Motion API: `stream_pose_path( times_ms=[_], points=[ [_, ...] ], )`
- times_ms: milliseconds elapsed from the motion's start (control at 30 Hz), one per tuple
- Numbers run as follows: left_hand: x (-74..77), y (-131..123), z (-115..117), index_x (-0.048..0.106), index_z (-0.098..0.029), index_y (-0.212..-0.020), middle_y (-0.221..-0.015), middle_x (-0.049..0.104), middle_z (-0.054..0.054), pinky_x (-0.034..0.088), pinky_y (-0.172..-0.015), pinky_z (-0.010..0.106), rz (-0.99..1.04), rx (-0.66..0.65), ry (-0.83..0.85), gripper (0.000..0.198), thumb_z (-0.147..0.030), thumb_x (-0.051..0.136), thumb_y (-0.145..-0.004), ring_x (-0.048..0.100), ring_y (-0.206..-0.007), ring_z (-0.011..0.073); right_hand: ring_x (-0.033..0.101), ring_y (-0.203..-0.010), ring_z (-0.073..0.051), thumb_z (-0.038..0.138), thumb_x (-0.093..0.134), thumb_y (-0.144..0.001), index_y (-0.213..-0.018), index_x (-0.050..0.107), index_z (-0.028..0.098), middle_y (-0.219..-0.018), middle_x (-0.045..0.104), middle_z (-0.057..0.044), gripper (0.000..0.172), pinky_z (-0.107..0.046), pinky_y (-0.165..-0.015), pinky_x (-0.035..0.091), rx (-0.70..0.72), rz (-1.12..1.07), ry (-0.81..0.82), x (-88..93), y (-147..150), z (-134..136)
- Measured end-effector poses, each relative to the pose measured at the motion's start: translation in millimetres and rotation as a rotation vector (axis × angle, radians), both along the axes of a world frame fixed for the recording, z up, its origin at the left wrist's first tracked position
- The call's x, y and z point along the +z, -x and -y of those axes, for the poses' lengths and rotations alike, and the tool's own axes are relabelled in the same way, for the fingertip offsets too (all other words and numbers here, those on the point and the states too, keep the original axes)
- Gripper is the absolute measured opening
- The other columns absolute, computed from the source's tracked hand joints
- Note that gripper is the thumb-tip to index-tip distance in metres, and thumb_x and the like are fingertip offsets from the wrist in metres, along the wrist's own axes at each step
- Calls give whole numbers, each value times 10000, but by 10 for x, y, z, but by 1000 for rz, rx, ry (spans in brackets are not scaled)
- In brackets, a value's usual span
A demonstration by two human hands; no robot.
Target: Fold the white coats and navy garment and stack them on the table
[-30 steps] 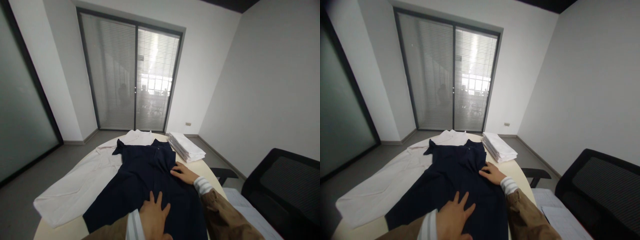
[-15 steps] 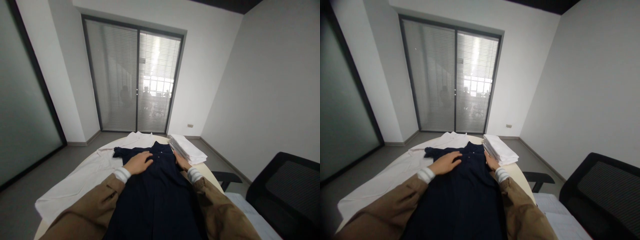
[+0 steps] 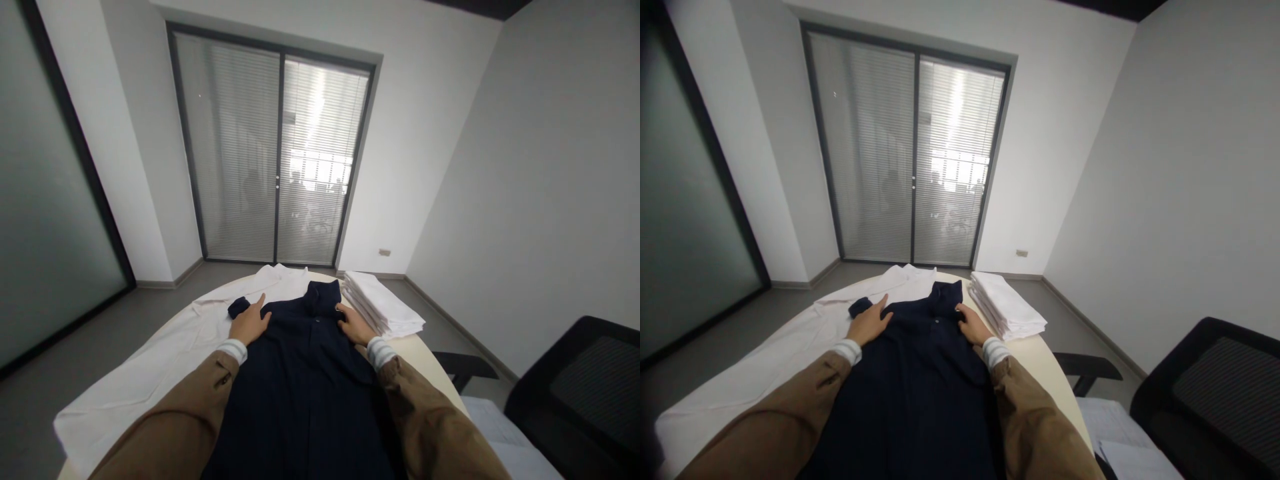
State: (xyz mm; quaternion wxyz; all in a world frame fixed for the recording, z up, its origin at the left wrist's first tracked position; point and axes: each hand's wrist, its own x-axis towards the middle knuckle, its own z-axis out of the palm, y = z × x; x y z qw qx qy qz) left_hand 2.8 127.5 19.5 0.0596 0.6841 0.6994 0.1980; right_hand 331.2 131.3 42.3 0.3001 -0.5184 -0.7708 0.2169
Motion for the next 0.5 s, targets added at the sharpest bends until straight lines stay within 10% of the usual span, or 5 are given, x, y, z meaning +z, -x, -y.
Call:
stream_pose_path(
  times_ms=[267,500],
  points=[
    [119,10,-104,699,-246,-1054,-1065,728,74,498,-849,350,-7,-19,-33,263,-391,588,-864,668,-1015,279,606,-982,-205,119,435,-716,-975,623,199,-995,674,-25,330,-353,-943,449,249,-95,-101,317,147,-257],
    [310,194,-158,588,-253,-1199,-1288,603,58,472,-938,340,82,184,-276,328,-377,368,-989,586,-1153,236,621,-1059,-214,281,487,-890,-1312,535,234,-1208,659,-75,427,-374,-978,448,-108,-70,-235,411,226,-477]
  ],
)
